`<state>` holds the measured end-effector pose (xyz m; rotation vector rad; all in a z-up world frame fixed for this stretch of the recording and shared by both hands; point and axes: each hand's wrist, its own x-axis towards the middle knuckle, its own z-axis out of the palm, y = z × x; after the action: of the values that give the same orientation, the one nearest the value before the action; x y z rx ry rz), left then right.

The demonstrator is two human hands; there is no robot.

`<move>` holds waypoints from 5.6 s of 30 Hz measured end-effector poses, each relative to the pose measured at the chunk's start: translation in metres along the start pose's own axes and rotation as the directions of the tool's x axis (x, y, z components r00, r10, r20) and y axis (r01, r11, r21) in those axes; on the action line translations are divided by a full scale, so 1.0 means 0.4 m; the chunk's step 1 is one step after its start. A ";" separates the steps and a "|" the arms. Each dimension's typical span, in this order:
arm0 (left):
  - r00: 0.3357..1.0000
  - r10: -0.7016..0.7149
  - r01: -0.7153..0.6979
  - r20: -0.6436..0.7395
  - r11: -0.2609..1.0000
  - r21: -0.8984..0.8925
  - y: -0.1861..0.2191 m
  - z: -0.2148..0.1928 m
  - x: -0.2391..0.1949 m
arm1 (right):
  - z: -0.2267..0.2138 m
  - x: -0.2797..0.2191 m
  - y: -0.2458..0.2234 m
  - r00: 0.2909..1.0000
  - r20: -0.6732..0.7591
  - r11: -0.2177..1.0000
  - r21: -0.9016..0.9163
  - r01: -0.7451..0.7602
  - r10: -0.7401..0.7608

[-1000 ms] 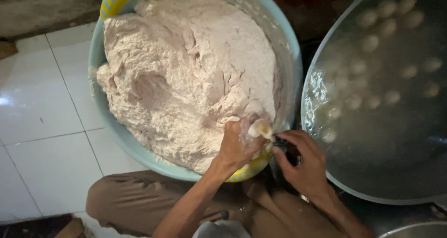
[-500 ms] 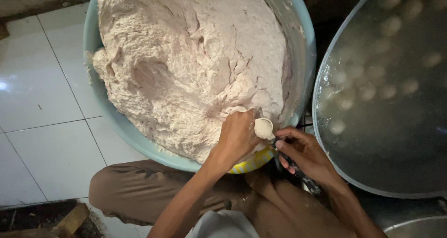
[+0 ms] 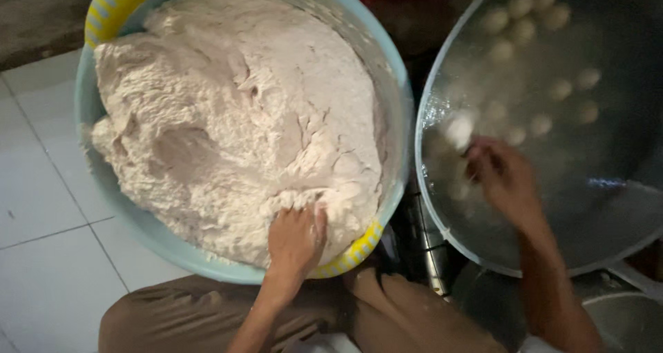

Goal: The person scoops dough from a large basin using a spoon and drops small portions into a pot of boiling water. The process is repeated continuously throughout the clip.

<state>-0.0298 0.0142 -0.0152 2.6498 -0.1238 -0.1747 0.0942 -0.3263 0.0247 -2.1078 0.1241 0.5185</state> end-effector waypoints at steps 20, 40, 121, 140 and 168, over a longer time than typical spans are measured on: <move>0.977 -0.210 0.174 0.033 0.699 -0.694 0.071 -0.006 0.087 | 0.233 -0.172 -0.169 0.924 -0.078 0.915 -0.193 0.355 -0.375; 0.948 -0.133 0.225 0.288 0.922 -0.315 0.056 -0.063 0.131 | 0.255 -0.123 -0.169 0.742 0.586 0.845 0.171 -0.506 0.325; 0.901 -0.402 0.392 -0.161 0.916 -0.091 -0.462 -0.076 0.313 | -0.020 0.167 -0.033 0.944 -0.166 0.773 -0.622 0.126 -0.287; 0.973 -0.153 -0.015 -0.171 0.703 -0.712 0.042 -0.038 0.096 | 0.195 -0.157 -0.241 0.882 -0.099 0.857 -0.307 0.414 -0.461; 0.948 -0.179 0.263 0.265 0.907 -0.330 0.071 -0.066 0.132 | 0.260 -0.151 -0.173 0.763 0.516 0.799 0.223 -0.558 0.389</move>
<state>0.0245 -0.0051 0.0160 2.2600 0.1282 -0.5284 0.0261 -0.2086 0.0536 -1.5257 0.4749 1.1880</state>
